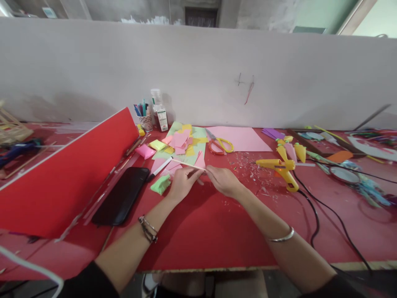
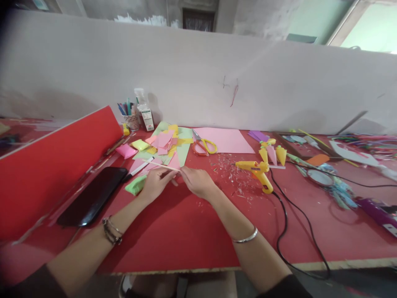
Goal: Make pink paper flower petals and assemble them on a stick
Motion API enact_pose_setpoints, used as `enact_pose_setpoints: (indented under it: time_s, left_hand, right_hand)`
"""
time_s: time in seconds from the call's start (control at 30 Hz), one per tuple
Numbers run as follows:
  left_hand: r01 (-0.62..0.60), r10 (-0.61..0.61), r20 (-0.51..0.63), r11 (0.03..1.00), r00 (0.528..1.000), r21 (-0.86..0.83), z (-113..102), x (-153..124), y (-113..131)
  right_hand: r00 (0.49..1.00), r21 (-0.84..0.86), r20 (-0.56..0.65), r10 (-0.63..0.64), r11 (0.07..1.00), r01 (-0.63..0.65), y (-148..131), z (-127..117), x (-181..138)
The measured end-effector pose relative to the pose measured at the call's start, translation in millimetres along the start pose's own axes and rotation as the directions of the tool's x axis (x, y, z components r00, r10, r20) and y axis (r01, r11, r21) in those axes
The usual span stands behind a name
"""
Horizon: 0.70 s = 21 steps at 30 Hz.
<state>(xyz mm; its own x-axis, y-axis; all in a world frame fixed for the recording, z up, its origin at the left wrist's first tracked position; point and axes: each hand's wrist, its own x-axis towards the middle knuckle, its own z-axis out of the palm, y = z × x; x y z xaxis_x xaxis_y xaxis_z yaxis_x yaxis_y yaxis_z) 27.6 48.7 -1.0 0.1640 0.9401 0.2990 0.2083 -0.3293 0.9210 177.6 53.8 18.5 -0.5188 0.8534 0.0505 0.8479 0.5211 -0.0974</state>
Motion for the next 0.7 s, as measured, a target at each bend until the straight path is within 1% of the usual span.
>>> enact_pose_setpoints:
  time_s: [0.17,0.47,0.7]
  left_hand:
    - [0.019,-0.019,0.001,0.998,1.000,-0.059,0.6,0.5,-2.6]
    - [0.107,-0.110,0.000,0.971,0.994,-0.212,6.0,4.3,-6.0]
    - [0.131,-0.134,0.008,0.960,0.991,-0.249,6.0,3.9,-2.7]
  right_hand:
    - [1.000,-0.003,-0.003,0.023,1.000,-0.023,1.2,1.8,-0.1]
    - [0.997,-0.053,0.013,0.072,0.996,-0.071,-1.5,-2.2,-0.7]
    - [0.997,-0.061,0.035,0.063,0.996,-0.061,0.3,-0.7,-1.3]
